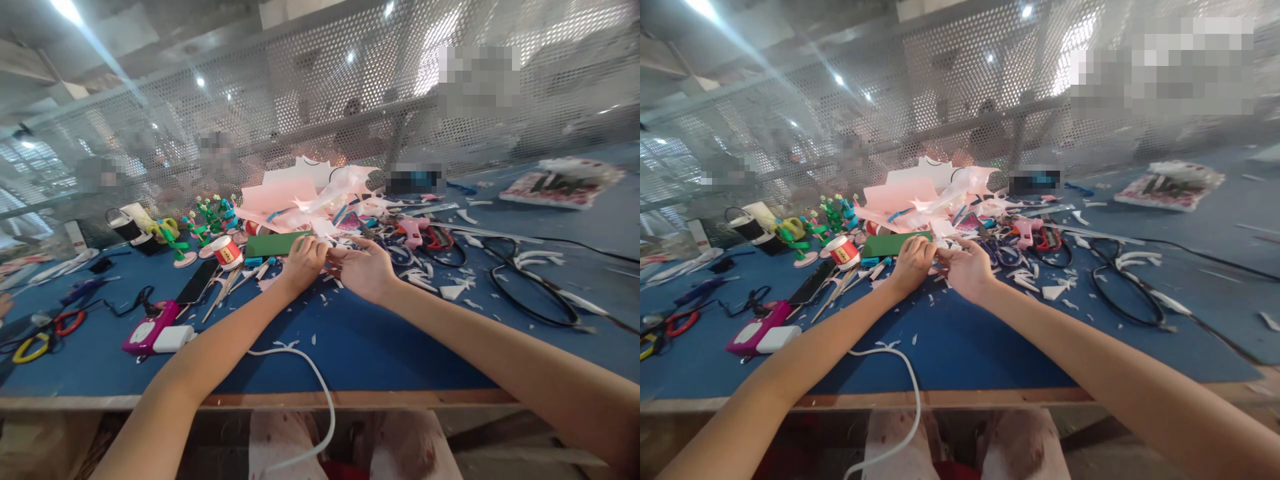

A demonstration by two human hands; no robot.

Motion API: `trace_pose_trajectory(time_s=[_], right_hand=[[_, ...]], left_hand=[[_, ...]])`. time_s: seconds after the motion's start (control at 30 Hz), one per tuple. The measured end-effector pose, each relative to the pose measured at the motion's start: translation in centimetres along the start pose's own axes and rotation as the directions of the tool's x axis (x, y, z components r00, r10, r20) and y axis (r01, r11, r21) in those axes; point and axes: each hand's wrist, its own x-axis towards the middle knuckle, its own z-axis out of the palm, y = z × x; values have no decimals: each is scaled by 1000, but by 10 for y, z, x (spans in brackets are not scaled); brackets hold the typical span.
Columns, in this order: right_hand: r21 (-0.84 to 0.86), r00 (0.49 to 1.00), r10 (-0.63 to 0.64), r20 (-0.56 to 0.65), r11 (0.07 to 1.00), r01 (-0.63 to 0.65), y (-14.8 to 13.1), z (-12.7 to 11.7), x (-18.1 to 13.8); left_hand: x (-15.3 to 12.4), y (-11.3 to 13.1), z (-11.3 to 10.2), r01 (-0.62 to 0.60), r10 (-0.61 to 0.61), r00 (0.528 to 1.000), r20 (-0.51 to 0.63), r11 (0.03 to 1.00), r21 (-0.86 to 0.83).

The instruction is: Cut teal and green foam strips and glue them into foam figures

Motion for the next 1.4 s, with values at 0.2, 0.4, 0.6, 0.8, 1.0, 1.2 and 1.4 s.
trace_pose_trajectory(time_s=[0.2, 0.4, 0.6, 0.8, 1.0, 1.2, 1.4], right_hand=[[33, 1000, -8, -6, 999, 8, 0, -2, 1], [28, 1000, 6, -12, 1000, -6, 0, -4, 2], [0, 1000, 8, -1, 1000, -8, 1, 0, 0], [-59, 1000, 2, 16, 998, -1, 2, 0, -2], [-180, 997, -71, 43, 981, 77, 4, -3, 3], [-246, 991, -136, 16, 960, 136, 7, -4, 7], [-264, 985, -170, 32, 949, 172, 5, -3, 6]], left_hand=[[-1, -1, 1, 5, -5, 1000, 21, 1000, -7], [-1, -1, 2, -2, 3, 999, 39, 1000, -12], [-1, 0, 1, -17, 17, 1000, -17, 1000, 12], [-3, -2, 2, -10, 10, 1000, 6, 1000, -17], [-3, 0, 1, 21, -18, 997, 74, 999, -41], [-4, 0, 0, 47, -37, 992, 118, 995, -83], [-5, 0, 4, 42, -38, 998, 48, 997, -72]])
